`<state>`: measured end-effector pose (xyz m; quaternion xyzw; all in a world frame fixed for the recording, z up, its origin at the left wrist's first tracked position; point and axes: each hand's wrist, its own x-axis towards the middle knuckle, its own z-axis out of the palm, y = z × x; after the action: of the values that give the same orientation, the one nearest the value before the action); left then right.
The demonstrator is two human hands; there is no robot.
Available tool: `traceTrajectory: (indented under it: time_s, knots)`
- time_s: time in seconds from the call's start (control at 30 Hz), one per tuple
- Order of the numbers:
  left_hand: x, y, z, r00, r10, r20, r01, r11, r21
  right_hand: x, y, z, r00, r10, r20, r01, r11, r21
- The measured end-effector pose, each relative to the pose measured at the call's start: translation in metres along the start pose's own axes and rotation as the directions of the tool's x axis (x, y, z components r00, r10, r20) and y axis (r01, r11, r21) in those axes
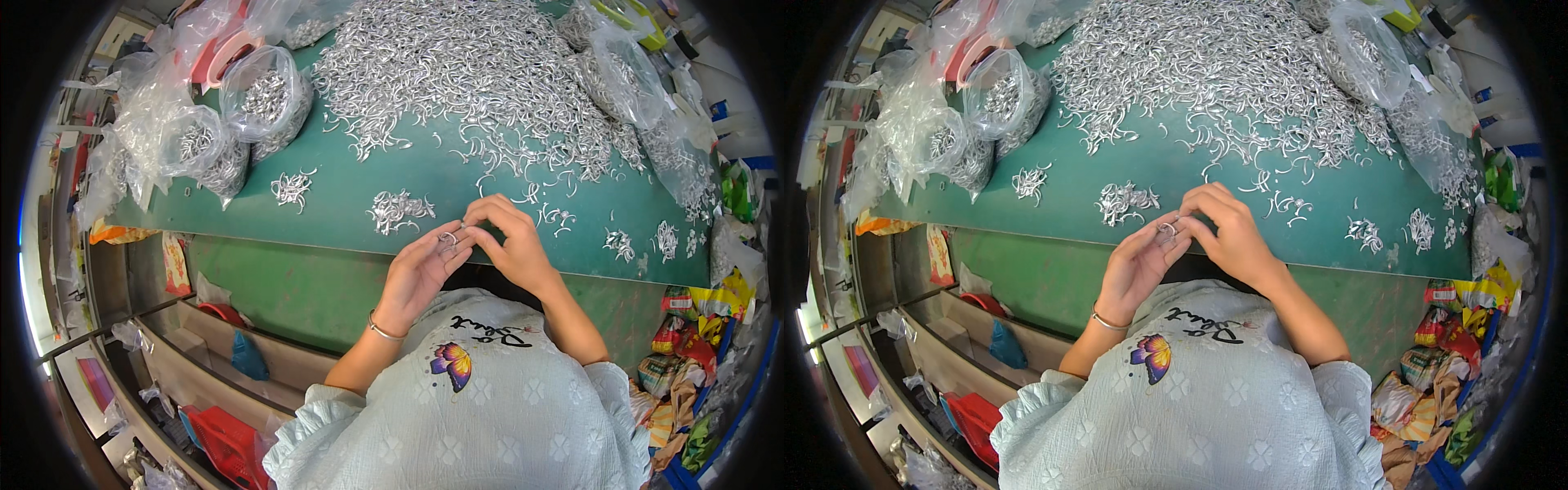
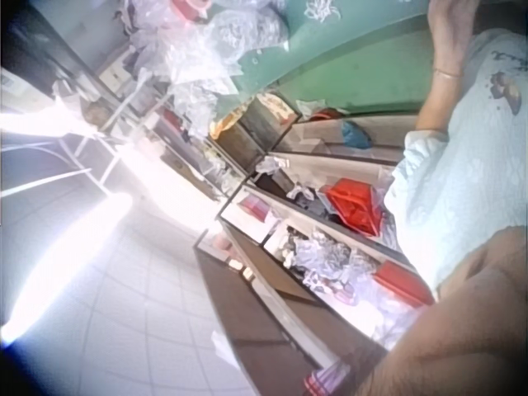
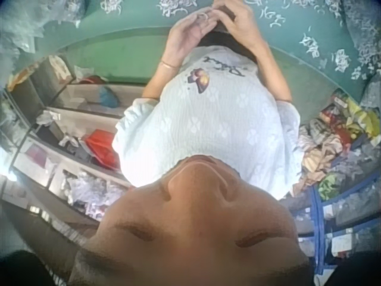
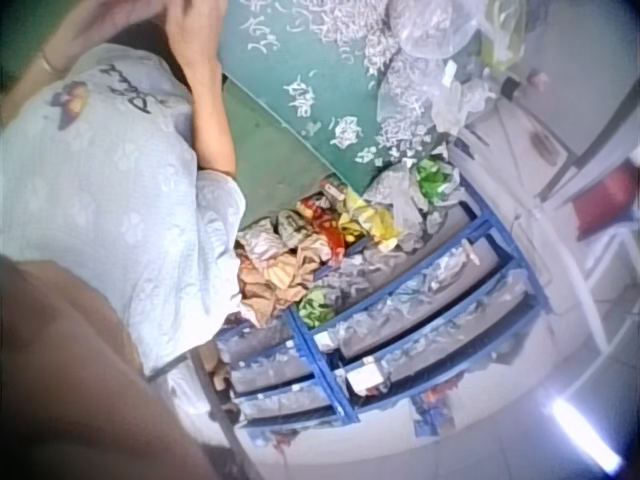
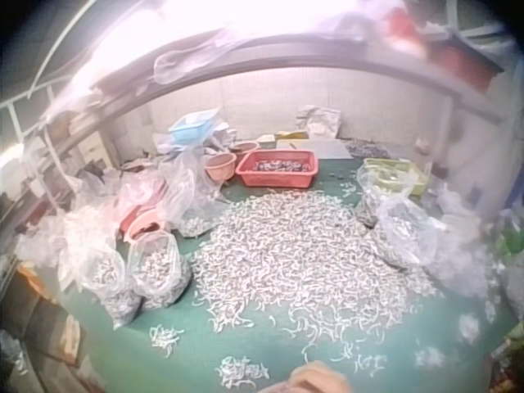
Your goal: The person picks up individual small metal hooks from a large pile on a table and places them into smaller piles based on their orientation or type by hand.
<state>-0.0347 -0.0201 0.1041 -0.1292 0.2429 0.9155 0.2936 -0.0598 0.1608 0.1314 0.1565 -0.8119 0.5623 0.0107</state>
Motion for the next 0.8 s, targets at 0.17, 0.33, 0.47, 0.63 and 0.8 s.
traceTrajectory:
  time_s: [0.17, 0.33, 0.47, 0.63, 0.8]
  knots:
    - [0.000, 0.003, 0.004, 0.999, -0.036, -0.001, 0.036, 0.999, -0.028, -0.008, 0.003, -0.014, 0.991, 0.135, 0.005, -0.135, 0.989, 0.062]
    - [0.003, -0.004, -0.005, 0.997, -0.046, 0.060, 0.053, 0.991, -0.126, -0.007, -0.001, -0.005, 0.998, -0.052, 0.020, 0.052, 0.998, -0.019]
    - [0.001, -0.004, -0.002, 1.000, -0.025, -0.019, 0.024, 0.999, -0.023, -0.009, 0.005, -0.010, 0.998, -0.022, -0.052, 0.018, 0.997, -0.080]
    - [0.000, -0.001, -0.008, 0.994, 0.029, -0.109, -0.020, 0.997, 0.078, -0.023, 0.018, -0.027, 0.974, 0.162, -0.156, -0.187, 0.969, -0.159]
    - [0.002, -0.005, -0.007, 0.994, -0.013, -0.110, 0.022, 0.996, 0.086, -0.033, 0.032, -0.031, 0.999, 0.016, -0.046, -0.037, 0.870, -0.492]
